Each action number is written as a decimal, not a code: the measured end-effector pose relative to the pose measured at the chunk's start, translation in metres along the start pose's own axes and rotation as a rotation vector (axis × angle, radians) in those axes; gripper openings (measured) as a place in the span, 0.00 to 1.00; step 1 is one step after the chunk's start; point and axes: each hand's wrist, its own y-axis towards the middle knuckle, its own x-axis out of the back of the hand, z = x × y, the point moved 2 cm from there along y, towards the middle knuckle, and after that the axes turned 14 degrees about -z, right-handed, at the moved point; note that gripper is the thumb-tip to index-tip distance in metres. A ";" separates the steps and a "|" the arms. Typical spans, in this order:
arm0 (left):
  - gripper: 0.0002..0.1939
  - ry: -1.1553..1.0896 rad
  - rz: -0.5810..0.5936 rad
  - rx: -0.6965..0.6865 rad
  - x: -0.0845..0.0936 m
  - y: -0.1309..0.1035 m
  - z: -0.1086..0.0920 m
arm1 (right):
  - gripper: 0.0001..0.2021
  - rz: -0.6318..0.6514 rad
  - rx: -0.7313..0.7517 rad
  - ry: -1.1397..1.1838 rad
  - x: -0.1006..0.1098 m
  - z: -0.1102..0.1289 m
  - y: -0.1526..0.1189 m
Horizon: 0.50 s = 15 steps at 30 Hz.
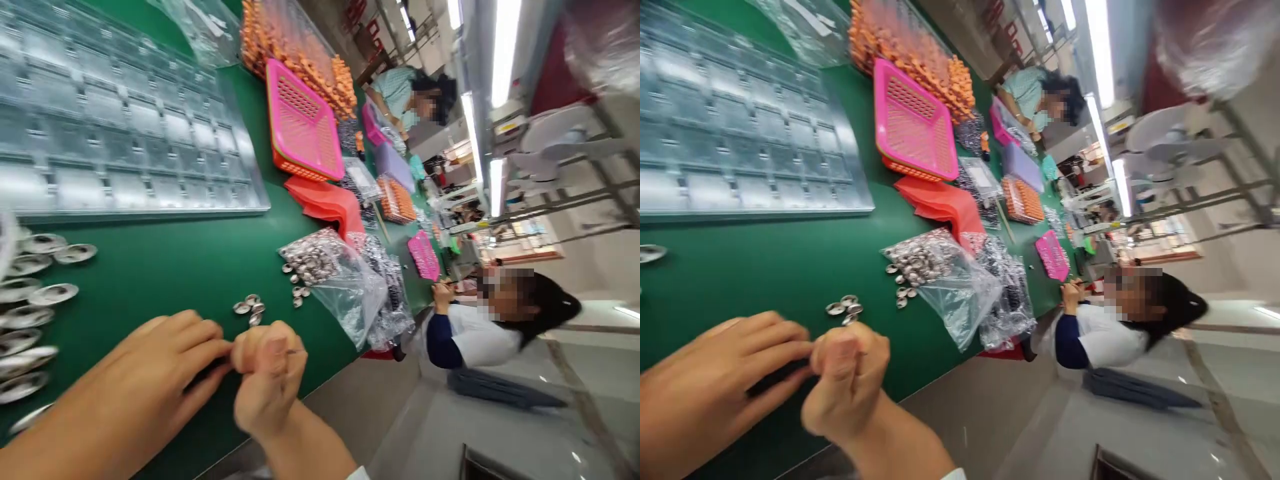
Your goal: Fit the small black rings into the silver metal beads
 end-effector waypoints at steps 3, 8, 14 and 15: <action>0.07 0.019 0.093 0.020 0.010 0.006 -0.012 | 0.23 0.006 -0.025 0.127 -0.005 0.015 0.003; 0.04 0.070 0.164 0.077 0.014 0.017 -0.019 | 0.24 -0.019 -0.071 0.210 -0.006 0.024 0.008; 0.04 0.056 0.103 0.057 0.010 0.013 -0.019 | 0.24 -0.003 -0.062 0.232 -0.007 0.028 0.009; 0.04 0.051 0.095 0.057 0.009 0.012 -0.018 | 0.24 -0.002 -0.066 0.231 -0.007 0.028 0.009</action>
